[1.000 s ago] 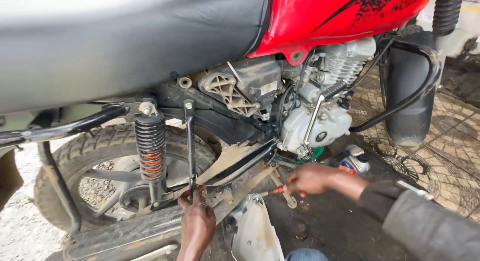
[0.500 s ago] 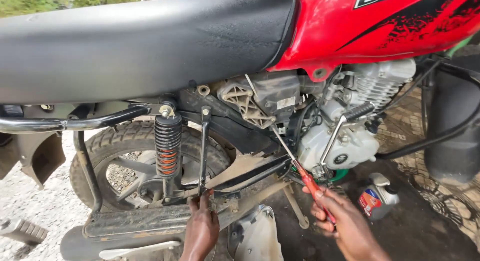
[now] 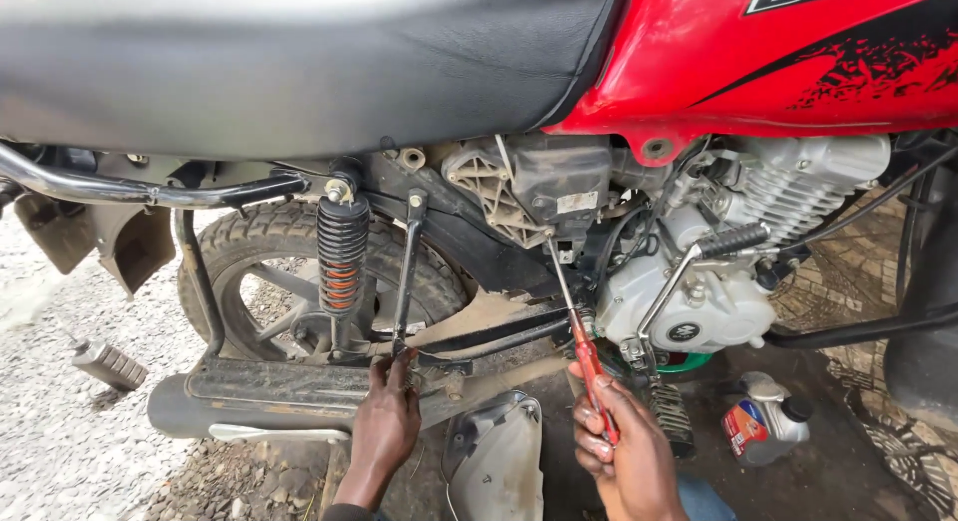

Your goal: Removing the side cover and air filter from a motorcycle using a screwdriver.

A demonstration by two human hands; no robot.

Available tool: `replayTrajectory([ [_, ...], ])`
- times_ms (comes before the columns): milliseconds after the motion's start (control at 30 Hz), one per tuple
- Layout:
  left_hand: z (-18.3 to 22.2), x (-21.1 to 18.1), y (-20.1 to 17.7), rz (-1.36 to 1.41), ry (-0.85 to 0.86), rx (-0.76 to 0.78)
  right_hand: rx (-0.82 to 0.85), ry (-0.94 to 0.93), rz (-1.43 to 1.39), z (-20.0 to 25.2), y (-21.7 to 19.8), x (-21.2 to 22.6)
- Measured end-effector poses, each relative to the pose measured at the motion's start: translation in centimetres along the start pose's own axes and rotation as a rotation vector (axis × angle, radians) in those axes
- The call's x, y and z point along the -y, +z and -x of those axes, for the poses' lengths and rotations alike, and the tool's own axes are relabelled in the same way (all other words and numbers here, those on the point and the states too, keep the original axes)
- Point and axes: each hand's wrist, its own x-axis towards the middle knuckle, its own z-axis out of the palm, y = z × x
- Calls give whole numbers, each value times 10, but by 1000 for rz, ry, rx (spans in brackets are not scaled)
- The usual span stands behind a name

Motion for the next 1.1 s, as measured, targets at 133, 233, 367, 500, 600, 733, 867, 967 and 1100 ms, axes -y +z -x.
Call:
replayTrajectory([
  [133,-1,2,0,-25,1,-1,36,14,-94,-5,-1,-3],
  [233,2,2,4,-54,-10,-10,85,75,-264,-8,-4,-11],
  [367,3,-4,6,-104,-19,-28,285,133,-625,-17,-6,-30],
  [500,12,-8,3,-68,-24,-46,503,202,-858,-8,11,-26],
  [600,27,-35,-4,-42,-84,-115,579,234,-972,-1,22,-21],
  [733,41,-120,-34,336,-6,6,708,279,-1081,-3,26,-18],
  [867,23,-197,-50,1229,-315,449,706,420,-1227,11,38,2],
  [967,-12,-222,-28,1594,-370,593,710,376,-1227,8,42,0],
  [1100,-52,-223,-4,1560,-447,553,620,354,-1176,6,50,-5],
])
